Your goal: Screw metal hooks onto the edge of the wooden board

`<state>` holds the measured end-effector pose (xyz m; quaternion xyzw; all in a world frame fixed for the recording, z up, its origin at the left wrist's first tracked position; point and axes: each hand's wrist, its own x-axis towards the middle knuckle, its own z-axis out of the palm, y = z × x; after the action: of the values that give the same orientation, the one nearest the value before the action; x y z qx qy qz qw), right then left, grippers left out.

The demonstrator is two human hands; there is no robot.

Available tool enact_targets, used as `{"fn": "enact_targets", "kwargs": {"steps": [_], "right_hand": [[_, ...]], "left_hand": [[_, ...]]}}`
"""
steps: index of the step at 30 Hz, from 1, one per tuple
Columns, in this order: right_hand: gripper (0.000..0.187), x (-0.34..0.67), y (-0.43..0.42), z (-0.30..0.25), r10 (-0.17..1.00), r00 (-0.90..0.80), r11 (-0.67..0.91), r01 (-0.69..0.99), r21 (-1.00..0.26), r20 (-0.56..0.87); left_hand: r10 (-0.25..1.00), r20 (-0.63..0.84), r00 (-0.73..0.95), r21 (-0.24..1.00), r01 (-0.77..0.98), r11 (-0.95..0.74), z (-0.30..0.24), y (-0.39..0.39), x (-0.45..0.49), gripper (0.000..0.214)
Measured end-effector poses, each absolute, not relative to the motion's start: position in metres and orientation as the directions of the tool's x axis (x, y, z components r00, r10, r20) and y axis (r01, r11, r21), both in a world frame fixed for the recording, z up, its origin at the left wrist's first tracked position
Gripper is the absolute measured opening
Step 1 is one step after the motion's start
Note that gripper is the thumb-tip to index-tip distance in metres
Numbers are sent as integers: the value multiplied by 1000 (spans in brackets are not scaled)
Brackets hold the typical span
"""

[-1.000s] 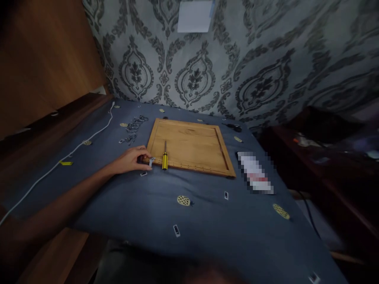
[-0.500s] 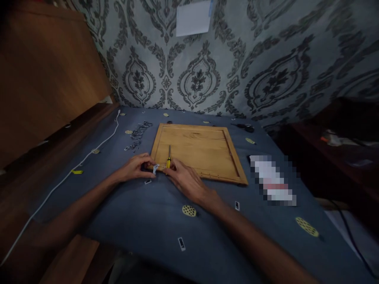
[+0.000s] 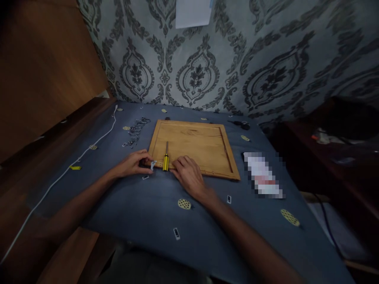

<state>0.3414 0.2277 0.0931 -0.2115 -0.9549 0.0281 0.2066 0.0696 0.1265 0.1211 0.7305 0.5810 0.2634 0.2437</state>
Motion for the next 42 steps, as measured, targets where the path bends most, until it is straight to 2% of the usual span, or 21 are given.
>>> {"fn": "enact_targets", "kwargs": {"steps": [10,22,27,29,32,36,42], "right_hand": [[15,350,201,100,378,-850,926,346,-153,367],[7,357,161,105,415,-839,910,383,-159,353],[15,362,161,102,401,-828,916,355,-188,392],[27,362,161,104,401,-817,916,358,-179,415],[41,357,163,108,327,-835,945,296,-139,443],[35,346,166,111,135,-898,990,107,-88,419],[31,339,175,111,62,-897,995,23,-93,438]], "left_hand": [[974,73,214,642,738,-210,124,104,77,50],[969,80,235,648,727,-230,120,70,82,45],[977,74,198,655,729,-198,119,67,85,48],[978,78,194,652,732,-198,119,67,85,48],[970,107,219,633,738,-236,118,67,86,49],[970,104,221,625,744,-236,118,68,87,48],[967,109,232,636,731,-247,120,67,89,45]]}}
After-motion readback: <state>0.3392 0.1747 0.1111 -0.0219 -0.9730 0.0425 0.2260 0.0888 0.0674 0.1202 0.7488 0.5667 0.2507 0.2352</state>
